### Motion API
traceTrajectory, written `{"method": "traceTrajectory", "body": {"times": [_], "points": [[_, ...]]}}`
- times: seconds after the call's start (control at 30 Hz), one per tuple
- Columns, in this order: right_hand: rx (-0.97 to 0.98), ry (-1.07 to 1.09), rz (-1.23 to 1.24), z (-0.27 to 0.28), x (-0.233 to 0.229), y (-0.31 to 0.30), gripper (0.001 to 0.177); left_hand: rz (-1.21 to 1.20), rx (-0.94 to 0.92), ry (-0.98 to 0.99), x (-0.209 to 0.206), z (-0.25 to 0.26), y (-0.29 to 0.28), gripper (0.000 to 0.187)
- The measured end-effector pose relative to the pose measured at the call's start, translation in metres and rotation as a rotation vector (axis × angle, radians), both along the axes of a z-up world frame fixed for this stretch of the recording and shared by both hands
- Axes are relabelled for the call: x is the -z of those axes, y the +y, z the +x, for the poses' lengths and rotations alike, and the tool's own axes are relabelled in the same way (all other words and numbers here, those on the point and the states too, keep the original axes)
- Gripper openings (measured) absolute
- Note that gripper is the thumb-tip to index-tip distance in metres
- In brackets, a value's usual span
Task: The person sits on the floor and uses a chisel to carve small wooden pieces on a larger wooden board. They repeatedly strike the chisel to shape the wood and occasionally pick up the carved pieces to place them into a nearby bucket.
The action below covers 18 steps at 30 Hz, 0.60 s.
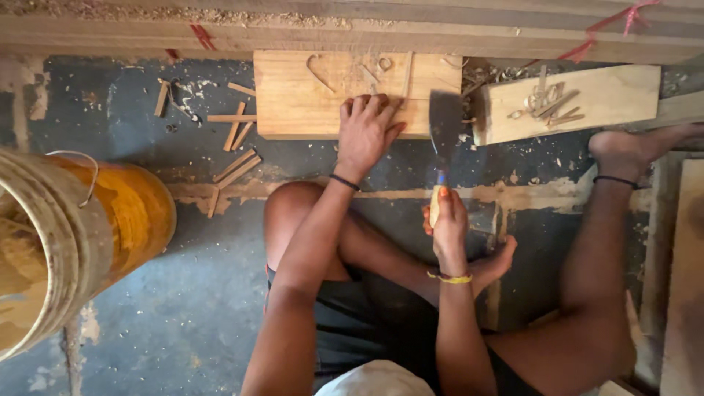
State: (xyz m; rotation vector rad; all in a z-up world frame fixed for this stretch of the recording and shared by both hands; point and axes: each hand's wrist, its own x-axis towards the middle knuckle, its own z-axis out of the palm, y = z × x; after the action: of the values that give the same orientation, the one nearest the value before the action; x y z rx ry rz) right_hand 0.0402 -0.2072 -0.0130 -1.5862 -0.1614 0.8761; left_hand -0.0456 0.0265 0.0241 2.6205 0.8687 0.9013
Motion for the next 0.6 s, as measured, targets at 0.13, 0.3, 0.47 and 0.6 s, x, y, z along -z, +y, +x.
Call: {"method": "traceTrajectory", "body": {"times": [0.13,0.3,0.47,0.6], "points": [[-0.006,-0.008,-0.045,-0.008,0.000,-0.004,0.029,-0.010,-0.031,-0.013,0.001,0.001,0.000,0.037],[-0.029,-0.052,-0.072,-0.008,-0.010,-0.011,0.032,-0.059,-0.052,-0.001,0.004,0.002,0.000,0.031],[0.011,0.026,-0.080,-0.012,-0.020,-0.015,0.029,-0.081,-0.072,-0.013,0.001,0.003,0.003,0.041],[0.019,-0.006,-0.101,-0.023,-0.031,-0.020,0.027,-0.129,0.010,-0.176,-0.003,0.000,0.004,0.057]]}}
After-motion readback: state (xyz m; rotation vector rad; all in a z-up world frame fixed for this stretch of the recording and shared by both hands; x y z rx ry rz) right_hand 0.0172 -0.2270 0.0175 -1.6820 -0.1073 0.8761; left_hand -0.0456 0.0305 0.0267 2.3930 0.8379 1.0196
